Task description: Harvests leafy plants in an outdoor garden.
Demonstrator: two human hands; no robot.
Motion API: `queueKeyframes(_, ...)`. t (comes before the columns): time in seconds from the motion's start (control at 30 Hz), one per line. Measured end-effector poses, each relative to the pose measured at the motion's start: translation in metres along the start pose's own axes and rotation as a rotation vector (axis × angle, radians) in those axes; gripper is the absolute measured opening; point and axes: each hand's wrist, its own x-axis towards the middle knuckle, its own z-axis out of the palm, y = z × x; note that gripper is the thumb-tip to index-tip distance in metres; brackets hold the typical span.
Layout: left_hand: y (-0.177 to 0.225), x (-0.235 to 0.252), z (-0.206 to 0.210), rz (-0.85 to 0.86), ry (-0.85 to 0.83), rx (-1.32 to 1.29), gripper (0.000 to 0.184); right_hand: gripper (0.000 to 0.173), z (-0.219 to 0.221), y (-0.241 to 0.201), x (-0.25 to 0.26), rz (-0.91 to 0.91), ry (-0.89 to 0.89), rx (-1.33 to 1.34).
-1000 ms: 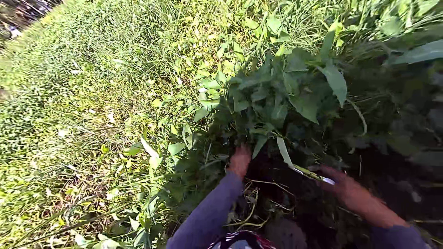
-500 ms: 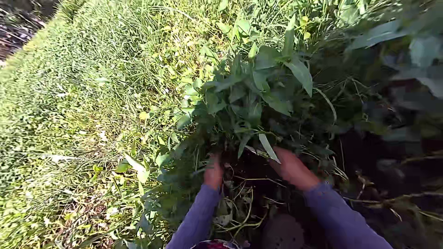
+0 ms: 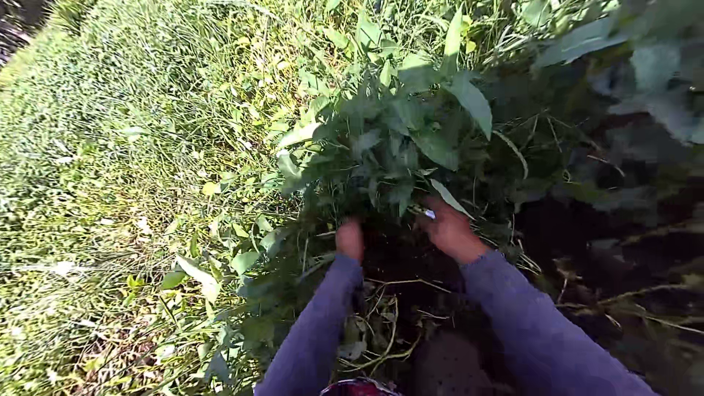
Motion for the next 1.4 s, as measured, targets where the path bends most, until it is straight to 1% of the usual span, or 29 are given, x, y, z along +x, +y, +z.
queueKeyframes(0.07,0.002,-0.001,-0.003,-0.028,-0.032,0.004,0.036,0.035,0.000,0.004,0.001,-0.044,0.018,0.035)
queueKeyframes(0.13,0.007,0.002,-0.007,0.004,-0.051,0.091,0.029,0.039,-0.001,0.000,-0.002,-0.021,-0.008,0.031)
queueKeyframes(0.2,0.010,0.009,-0.015,0.030,-0.076,0.153,0.027,0.044,0.000,-0.004,-0.005,0.015,-0.040,0.033)
queueKeyframes(0.27,0.006,0.015,-0.023,0.034,-0.092,0.117,0.026,0.044,0.000,-0.002,-0.007,0.030,-0.055,0.065)
queueKeyframes(0.33,-0.007,0.025,-0.026,0.050,-0.069,-0.098,0.027,0.042,-0.002,0.001,-0.008,0.037,-0.053,0.075)
queueKeyframes(0.4,-0.015,0.033,-0.028,0.062,-0.046,-0.410,0.029,0.042,-0.006,0.006,-0.005,0.009,-0.037,0.053)
queueKeyframes(0.43,-0.014,0.035,-0.027,0.038,-0.042,-0.532,0.031,0.040,-0.006,0.009,0.000,-0.015,-0.020,0.054)
queueKeyframes(0.47,-0.010,0.035,-0.023,0.010,-0.018,-0.588,0.032,0.038,-0.007,0.011,0.004,-0.021,-0.014,0.054)
queueKeyframes(0.53,0.002,0.032,-0.018,-0.028,0.036,-0.470,0.038,0.037,-0.006,0.012,0.005,-0.035,-0.003,0.067)
queueKeyframes(0.6,0.015,0.030,-0.015,-0.037,0.043,-0.314,0.048,0.040,-0.004,0.012,-0.003,-0.037,-0.006,0.052)
queueKeyframes(0.63,0.021,0.032,-0.013,-0.044,0.041,-0.259,0.050,0.042,-0.004,0.012,-0.006,-0.017,-0.026,0.027)
queueKeyframes(0.7,0.029,0.036,-0.005,-0.046,0.071,-0.213,0.047,0.044,-0.010,0.007,-0.013,0.042,-0.079,0.007)
queueKeyframes(0.77,0.025,0.040,-0.002,-0.047,0.095,-0.227,0.040,0.042,-0.012,0.004,-0.014,0.015,-0.039,0.032)
queueKeyframes(0.83,0.009,0.043,-0.001,-0.024,0.148,-0.361,0.033,0.038,-0.010,0.012,-0.008,-0.081,0.020,0.071)
queueKeyframes(0.87,0.002,0.041,-0.003,-0.032,0.181,-0.456,0.030,0.037,-0.010,0.015,-0.006,-0.097,0.027,0.085)
queueKeyframes(0.9,-0.004,0.037,-0.007,-0.050,0.198,-0.539,0.028,0.036,-0.012,0.015,-0.004,-0.082,0.013,0.086)
queueKeyframes(0.97,-0.019,0.029,-0.013,-0.083,0.207,-0.677,0.030,0.036,-0.015,0.014,0.001,-0.022,-0.027,0.071)
queueKeyframes(1.03,-0.031,0.024,-0.013,-0.078,0.177,-0.735,0.034,0.037,-0.015,0.014,0.001,-0.003,-0.039,0.082)
queueKeyframes(1.07,-0.032,0.020,-0.014,-0.063,0.162,-0.705,0.034,0.037,-0.014,0.013,-0.001,-0.016,-0.031,0.095)
queueKeyframes(1.13,-0.025,0.015,-0.014,0.010,0.143,-0.540,0.031,0.038,-0.010,0.014,-0.006,-0.042,0.002,0.111)
queueKeyframes(1.23,-0.009,0.017,-0.002,0.096,0.084,-0.259,0.038,0.040,-0.007,0.015,-0.014,-0.019,-0.028,0.116)
queueKeyframes(1.27,-0.006,0.019,0.002,0.121,0.085,-0.210,0.037,0.039,-0.008,0.016,-0.016,-0.062,-0.021,0.152)
queueKeyframes(1.33,-0.005,0.018,-0.005,0.146,0.101,-0.265,0.035,0.038,-0.016,0.013,-0.020,-0.129,-0.028,0.184)
queueKeyframes(1.4,-0.014,0.010,-0.021,0.095,0.087,-0.465,0.032,0.036,-0.031,0.014,-0.023,-0.149,-0.062,0.123)
